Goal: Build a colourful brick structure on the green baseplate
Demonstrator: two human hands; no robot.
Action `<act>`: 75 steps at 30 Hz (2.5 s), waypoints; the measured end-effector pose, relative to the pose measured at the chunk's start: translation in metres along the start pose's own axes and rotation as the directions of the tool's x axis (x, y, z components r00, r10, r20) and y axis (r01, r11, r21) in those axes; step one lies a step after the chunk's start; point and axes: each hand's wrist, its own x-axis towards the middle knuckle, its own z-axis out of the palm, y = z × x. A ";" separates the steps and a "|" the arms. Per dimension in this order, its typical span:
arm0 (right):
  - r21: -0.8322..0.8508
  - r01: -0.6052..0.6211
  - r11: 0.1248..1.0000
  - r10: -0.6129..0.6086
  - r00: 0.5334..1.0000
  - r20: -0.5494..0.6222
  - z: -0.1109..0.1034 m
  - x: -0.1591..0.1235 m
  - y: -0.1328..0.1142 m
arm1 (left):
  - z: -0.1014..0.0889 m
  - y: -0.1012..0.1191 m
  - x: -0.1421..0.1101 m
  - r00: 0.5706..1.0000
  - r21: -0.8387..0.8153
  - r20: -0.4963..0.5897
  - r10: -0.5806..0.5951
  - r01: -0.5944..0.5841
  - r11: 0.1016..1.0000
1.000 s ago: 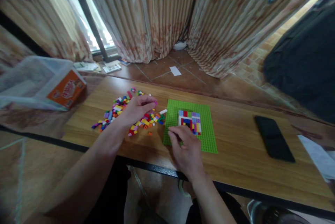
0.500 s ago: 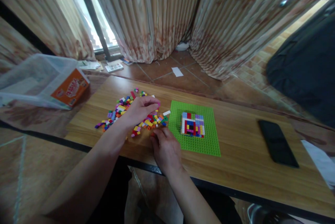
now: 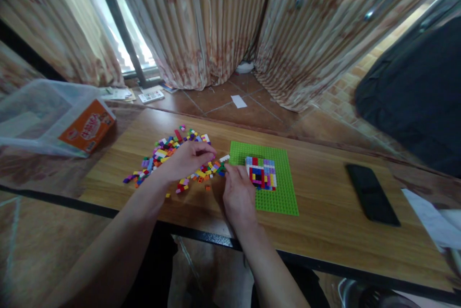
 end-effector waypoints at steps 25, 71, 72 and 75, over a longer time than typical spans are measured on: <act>0.285 -0.160 0.945 0.167 0.986 0.000 -0.020 0.005 -0.013 | -0.002 0.005 0.001 0.999 0.046 0.006 -0.032 0.032 0.998; -0.220 -0.044 0.974 0.054 0.998 0.038 -0.067 -0.006 0.053 | 0.003 0.003 0.003 0.998 0.136 0.055 0.013 -0.021 0.991; -0.204 -0.054 0.977 0.062 0.998 0.030 -0.067 -0.006 0.054 | 0.003 0.004 0.003 0.998 0.140 0.057 0.015 -0.023 0.990; -0.164 -0.100 0.981 0.102 0.995 0.001 -0.068 -0.005 0.057 | 0.002 0.005 0.002 0.998 0.147 0.057 0.019 -0.027 0.989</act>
